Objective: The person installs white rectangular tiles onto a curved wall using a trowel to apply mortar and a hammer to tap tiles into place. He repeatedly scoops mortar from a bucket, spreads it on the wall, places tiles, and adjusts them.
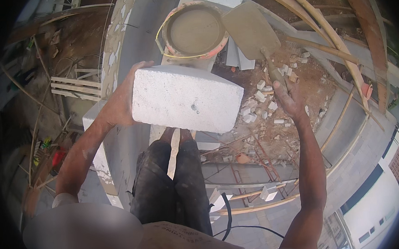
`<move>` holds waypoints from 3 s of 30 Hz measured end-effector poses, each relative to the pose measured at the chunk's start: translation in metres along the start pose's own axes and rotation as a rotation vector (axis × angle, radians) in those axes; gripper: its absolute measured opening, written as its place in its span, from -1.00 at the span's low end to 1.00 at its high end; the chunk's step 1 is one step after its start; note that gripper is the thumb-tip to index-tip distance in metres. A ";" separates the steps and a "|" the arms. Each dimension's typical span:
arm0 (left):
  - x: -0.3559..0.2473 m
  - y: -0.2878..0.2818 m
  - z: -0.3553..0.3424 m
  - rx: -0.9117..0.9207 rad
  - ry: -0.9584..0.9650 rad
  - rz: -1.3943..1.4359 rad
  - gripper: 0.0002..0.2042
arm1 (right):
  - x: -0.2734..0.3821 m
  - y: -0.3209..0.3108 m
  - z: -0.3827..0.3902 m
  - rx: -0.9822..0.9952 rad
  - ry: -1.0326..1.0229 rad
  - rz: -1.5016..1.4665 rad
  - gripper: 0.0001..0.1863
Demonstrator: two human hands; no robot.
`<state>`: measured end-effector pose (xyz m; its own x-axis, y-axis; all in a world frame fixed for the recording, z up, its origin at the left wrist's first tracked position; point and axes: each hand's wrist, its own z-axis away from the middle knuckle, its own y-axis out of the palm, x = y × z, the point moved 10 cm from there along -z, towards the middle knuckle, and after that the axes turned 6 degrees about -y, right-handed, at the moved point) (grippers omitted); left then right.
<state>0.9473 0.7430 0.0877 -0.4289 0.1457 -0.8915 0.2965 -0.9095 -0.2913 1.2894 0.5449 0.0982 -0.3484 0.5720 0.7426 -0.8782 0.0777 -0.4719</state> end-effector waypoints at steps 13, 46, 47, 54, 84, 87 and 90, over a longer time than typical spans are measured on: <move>0.015 -0.005 -0.008 -0.080 -0.007 0.033 0.07 | 0.151 0.038 0.098 -0.033 -0.301 0.670 -0.48; 0.012 -0.022 -0.040 -0.066 0.014 -0.117 0.25 | 0.120 0.253 0.197 -0.339 -0.148 0.033 -0.48; 0.009 -0.023 -0.041 -0.062 0.025 -0.101 0.25 | 0.130 0.242 0.200 -0.320 -0.127 -0.039 -0.49; 0.005 -0.020 -0.040 -0.031 -0.038 -0.023 0.18 | 0.126 0.178 0.189 -0.040 0.351 -0.729 -0.47; 0.016 -0.008 -0.027 0.027 -0.033 0.023 0.06 | -0.068 0.000 0.077 -0.475 -0.283 0.782 -0.64; 0.014 -0.007 -0.028 0.022 -0.014 0.042 0.05 | -0.052 -0.013 0.118 -0.488 -0.253 0.770 -0.64; 0.015 -0.005 -0.025 0.011 -0.033 0.089 0.04 | -0.009 -0.015 0.134 -0.340 -0.223 0.585 -0.67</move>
<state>0.9606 0.7591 0.0674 -0.4293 0.0514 -0.9017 0.3253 -0.9226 -0.2075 1.2620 0.4290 0.1629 -0.8218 0.4202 0.3849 -0.3887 0.0804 -0.9178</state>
